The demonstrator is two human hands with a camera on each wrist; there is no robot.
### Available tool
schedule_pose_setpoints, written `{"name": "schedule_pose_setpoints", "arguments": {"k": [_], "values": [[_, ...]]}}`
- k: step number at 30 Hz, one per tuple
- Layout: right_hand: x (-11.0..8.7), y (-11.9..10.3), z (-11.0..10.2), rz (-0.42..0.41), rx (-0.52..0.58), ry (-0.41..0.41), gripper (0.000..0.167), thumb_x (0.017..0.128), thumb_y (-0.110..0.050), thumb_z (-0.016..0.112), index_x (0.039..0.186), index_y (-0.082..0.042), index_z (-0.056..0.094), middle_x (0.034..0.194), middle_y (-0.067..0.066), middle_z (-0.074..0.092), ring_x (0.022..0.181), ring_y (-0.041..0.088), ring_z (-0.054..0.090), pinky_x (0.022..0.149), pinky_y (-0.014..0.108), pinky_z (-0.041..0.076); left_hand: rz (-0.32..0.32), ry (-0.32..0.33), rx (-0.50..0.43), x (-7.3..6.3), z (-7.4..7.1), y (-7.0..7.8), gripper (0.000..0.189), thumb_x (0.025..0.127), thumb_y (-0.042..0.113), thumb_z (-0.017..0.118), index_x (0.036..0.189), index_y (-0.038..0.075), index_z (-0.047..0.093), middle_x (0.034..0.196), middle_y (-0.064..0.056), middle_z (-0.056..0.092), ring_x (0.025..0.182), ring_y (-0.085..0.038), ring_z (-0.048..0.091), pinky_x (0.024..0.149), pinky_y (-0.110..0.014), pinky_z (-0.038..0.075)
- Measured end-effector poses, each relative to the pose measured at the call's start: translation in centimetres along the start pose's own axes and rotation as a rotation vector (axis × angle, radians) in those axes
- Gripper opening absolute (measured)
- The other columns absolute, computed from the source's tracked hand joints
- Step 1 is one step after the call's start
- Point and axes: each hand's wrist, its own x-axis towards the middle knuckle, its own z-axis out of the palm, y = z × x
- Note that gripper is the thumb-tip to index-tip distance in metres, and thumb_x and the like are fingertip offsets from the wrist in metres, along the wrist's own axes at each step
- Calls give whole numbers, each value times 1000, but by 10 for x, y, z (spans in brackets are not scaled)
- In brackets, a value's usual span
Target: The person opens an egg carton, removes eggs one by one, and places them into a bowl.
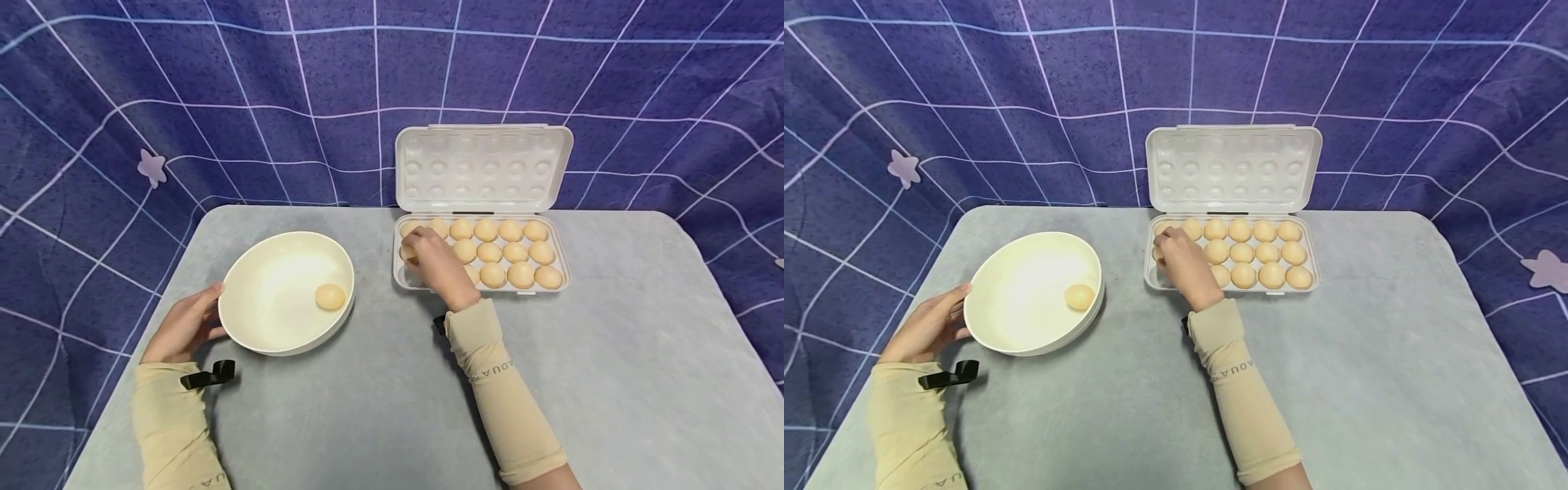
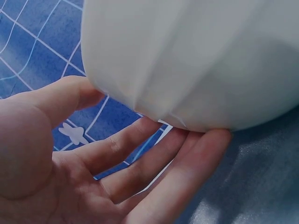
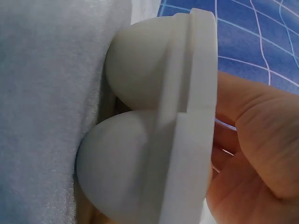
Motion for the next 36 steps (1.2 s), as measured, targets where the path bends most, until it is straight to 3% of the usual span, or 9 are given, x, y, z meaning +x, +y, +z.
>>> {"name": "schedule_pose_setpoints", "arguments": {"k": [5,8,11,13,15,18,21,25,36], "values": [[-2,1,1,5,-14,2,24,81,4,71,105,0,70,109,12,68,105,27,62,94,37,52,-4,5,4,0,2,-1,17,106,27,50,105,26,67,101,11,73,91,-5,69,69,-28,61],[-3,1,0,-7,0,24,11,81,6,67,88,-2,66,93,10,66,91,25,60,81,36,53,-7,14,-1,0,3,-2,17,105,27,51,103,26,68,100,11,73,90,-4,69,69,-28,61],[-3,1,-2,-22,23,54,20,80,10,63,71,-7,55,78,6,55,77,22,50,68,34,46,-8,16,-8,0,3,-1,17,105,27,52,104,26,69,100,11,73,91,-4,70,69,-28,61],[-4,-1,-6,-32,27,72,24,80,10,63,69,-8,51,75,5,52,75,22,48,66,34,44,-6,15,-8,1,3,-1,16,105,27,53,104,26,69,100,11,73,91,-4,69,69,-28,61],[-5,-4,-10,-34,25,85,19,82,7,64,73,-7,55,80,6,57,80,23,53,72,35,48,-4,10,-6,1,4,-1,16,105,27,52,104,26,68,101,12,73,92,-4,69,70,-28,61],[-5,-11,-16,-30,27,101,7,86,2,66,91,-4,66,98,9,67,99,27,61,90,38,52,0,7,-6,0,3,-2,16,105,27,52,104,26,68,101,11,73,92,-4,69,70,-28,61],[-5,-20,-21,-29,45,121,23,89,-2,67,111,-1,68,116,13,68,115,28,61,104,38,48,6,11,-8,-1,3,-1,16,105,27,52,104,26,68,101,11,73,92,-4,70,70,-28,61],[-3,-34,-22,-63,59,147,31,89,-4,69,120,1,66,123,14,66,119,27,59,107,35,46,11,12,-9,-2,1,0,17,105,27,52,103,27,69,101,11,73,91,-4,69,69,-28,61],[-3,-59,-27,-197,159,148,28,93,-7,68,120,-1,67,126,12,66,121,25,59,109,31,44,0,32,17,-1,0,1,13,104,29,53,108,24,65,101,13,72,91,-5,70,71,-29,61]]}}
